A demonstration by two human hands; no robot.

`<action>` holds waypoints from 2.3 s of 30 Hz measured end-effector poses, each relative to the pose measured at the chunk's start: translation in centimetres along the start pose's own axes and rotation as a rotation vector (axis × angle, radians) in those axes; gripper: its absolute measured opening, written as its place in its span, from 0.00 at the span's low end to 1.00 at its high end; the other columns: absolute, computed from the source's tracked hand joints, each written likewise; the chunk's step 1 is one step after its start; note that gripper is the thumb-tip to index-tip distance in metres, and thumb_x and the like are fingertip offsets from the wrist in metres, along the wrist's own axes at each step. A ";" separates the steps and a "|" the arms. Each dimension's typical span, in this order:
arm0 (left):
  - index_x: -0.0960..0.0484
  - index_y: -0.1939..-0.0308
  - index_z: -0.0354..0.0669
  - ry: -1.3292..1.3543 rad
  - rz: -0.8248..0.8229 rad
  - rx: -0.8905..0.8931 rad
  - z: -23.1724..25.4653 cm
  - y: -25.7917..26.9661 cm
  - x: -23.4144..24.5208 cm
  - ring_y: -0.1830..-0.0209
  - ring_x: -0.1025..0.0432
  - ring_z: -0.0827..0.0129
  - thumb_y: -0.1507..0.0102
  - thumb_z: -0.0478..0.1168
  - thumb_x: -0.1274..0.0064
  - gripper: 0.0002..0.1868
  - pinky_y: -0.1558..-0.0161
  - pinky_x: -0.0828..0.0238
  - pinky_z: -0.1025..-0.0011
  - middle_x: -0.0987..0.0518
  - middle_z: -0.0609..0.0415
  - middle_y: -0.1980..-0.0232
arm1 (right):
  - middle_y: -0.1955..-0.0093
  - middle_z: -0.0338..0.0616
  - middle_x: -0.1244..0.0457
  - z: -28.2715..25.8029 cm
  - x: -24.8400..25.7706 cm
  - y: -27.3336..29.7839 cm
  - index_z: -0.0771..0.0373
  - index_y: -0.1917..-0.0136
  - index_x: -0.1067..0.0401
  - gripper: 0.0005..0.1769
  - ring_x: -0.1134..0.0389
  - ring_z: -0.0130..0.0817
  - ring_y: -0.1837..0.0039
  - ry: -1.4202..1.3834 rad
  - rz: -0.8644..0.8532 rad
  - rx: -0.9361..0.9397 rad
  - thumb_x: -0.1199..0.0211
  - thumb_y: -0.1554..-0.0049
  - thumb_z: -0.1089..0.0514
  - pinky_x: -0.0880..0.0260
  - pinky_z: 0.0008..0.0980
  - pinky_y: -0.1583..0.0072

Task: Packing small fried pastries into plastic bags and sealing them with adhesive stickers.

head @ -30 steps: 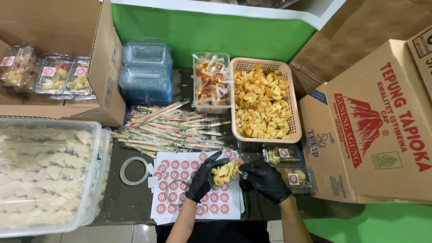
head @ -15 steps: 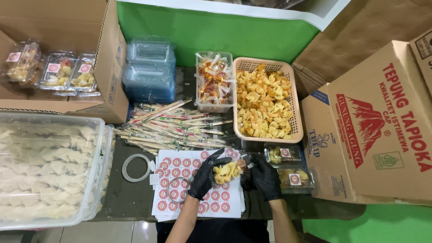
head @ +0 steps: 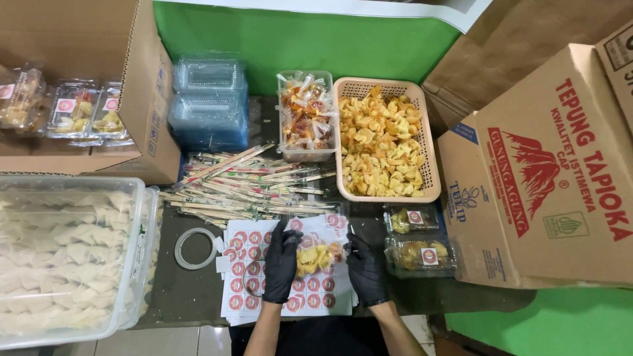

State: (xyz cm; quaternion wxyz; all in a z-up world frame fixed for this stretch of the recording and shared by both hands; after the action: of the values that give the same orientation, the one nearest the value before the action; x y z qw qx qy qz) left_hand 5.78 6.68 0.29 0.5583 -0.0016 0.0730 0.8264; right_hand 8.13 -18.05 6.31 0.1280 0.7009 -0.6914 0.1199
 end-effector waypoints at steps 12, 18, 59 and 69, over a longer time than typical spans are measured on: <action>0.52 0.17 0.55 -0.378 0.036 -0.132 4.2 2.0 -0.4 0.22 0.38 0.53 0.30 0.48 0.52 0.39 0.27 0.40 0.56 0.42 0.49 0.17 | 0.44 0.38 0.26 8.3 4.5 -0.7 0.57 0.43 0.20 0.15 0.25 0.29 0.42 0.078 0.091 -0.250 0.34 0.43 0.60 0.28 0.27 0.36; 0.54 0.17 0.49 -0.445 -0.004 -0.194 5.3 2.6 -0.4 0.15 0.54 0.51 0.28 0.48 0.57 0.38 0.21 0.53 0.53 0.49 0.49 0.15 | 0.41 0.41 0.27 3.3 2.9 0.7 0.59 0.41 0.21 0.16 0.26 0.33 0.39 -0.048 -0.029 -0.103 0.33 0.44 0.62 0.27 0.30 0.35; 0.13 0.59 0.58 -1.340 -0.065 -0.443 5.5 8.7 6.3 0.62 0.32 0.51 0.42 0.41 0.46 0.10 0.62 0.38 0.51 0.24 0.57 0.62 | 0.43 0.51 0.33 -6.9 2.1 4.6 0.66 0.42 0.26 0.15 0.29 0.44 0.40 0.172 0.230 0.566 0.38 0.43 0.73 0.26 0.39 0.34; 0.14 0.57 0.62 -1.086 0.117 -1.038 21.0 14.4 -2.5 0.59 0.26 0.62 0.40 0.47 0.38 0.08 0.53 0.36 0.58 0.17 0.63 0.58 | 0.34 0.50 0.33 -15.2 0.2 3.2 0.63 0.51 0.23 0.15 0.25 0.32 0.49 -0.281 -0.121 0.273 0.24 0.52 0.64 0.21 0.28 0.52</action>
State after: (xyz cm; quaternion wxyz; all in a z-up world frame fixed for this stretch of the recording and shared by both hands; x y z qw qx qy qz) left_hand -4.95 1.69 22.96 0.3983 0.1470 -0.6115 0.6677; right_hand 5.02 -13.05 20.72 -0.0586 0.7618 -0.6364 0.1057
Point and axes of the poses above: each hand's wrist, its own y-axis away from the middle knuckle, its own x-axis out of the back of the hand, z = x × y, the point moved 10 cm from there along -y, towards the middle knuckle
